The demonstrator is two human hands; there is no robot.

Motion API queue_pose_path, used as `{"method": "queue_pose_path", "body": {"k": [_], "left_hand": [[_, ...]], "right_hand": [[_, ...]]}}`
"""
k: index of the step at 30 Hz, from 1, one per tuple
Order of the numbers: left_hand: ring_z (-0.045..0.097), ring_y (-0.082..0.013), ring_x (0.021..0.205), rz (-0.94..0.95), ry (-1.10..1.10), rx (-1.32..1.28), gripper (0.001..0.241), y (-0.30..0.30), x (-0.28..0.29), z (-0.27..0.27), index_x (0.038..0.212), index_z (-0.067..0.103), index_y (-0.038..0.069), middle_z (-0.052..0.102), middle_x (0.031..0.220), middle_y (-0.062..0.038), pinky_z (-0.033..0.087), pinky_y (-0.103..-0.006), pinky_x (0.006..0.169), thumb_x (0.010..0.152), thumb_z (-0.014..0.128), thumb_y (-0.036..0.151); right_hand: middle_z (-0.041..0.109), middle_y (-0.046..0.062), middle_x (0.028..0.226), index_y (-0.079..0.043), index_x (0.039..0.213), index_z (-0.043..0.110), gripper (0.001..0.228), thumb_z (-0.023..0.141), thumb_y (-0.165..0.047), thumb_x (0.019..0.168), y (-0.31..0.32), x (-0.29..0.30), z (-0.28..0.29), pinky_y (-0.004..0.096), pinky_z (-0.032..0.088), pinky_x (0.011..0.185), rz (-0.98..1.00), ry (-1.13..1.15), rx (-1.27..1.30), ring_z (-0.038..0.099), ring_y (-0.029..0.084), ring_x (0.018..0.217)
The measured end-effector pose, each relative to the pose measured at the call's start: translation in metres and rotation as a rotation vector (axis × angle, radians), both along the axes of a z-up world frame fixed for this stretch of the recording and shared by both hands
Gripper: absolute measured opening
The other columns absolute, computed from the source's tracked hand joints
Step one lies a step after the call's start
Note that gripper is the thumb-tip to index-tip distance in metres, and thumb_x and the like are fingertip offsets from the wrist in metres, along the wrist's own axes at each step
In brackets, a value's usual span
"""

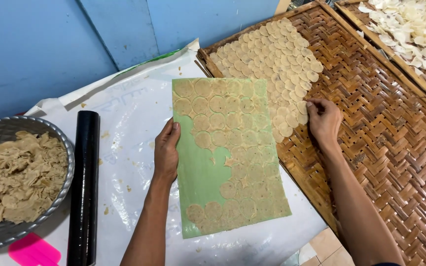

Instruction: Cutting circular pieces from a thin sheet of dough and arranging them on a drying tray.

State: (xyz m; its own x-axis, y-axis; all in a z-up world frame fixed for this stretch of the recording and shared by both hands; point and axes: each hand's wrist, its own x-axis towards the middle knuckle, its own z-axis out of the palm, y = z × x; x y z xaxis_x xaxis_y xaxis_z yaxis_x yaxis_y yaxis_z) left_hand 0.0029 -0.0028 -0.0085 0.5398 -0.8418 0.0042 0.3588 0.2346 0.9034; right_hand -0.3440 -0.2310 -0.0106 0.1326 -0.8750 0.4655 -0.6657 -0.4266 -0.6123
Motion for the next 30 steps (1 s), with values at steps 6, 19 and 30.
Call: {"method": "queue_pose_path", "body": {"k": [6,19,30], "left_hand": [[0.073,-0.0171,0.077,0.005,-0.019,-0.012,0.039,-0.001,0.000,-0.002,0.139,0.062,0.011,0.077,0.098,-0.012,0.060,-0.0361,0.076,0.104,0.055,0.027],[0.073,-0.0164,0.082,0.011,0.023,-0.022,0.037,0.002,-0.003,0.005,0.136,0.065,0.011,0.076,0.101,-0.010,0.060,-0.0365,0.083,0.103,0.057,0.026],[0.070,-0.0153,0.092,-0.002,-0.001,-0.016,0.037,0.004,-0.004,0.012,0.137,0.065,0.011,0.076,0.106,-0.009,0.057,-0.0382,0.092,0.104,0.056,0.023]], "right_hand": [[0.064,0.034,0.112,0.009,0.130,0.069,0.027,0.057,-0.002,0.109,0.018,0.017,0.024,0.051,0.055,0.083,-0.031,0.114,0.004,0.065,0.046,0.104],[0.067,0.014,0.109,-0.014,0.124,0.074,0.029,0.065,-0.019,0.097,0.153,0.151,0.025,0.042,0.058,0.083,0.624,0.286,-0.140,0.068,0.032,0.101],[0.061,0.011,0.092,-0.007,0.104,0.070,0.016,0.071,-0.020,0.094,0.152,0.181,0.034,0.044,0.054,0.079,0.563,0.136,0.046,0.064,0.033,0.091]]}}
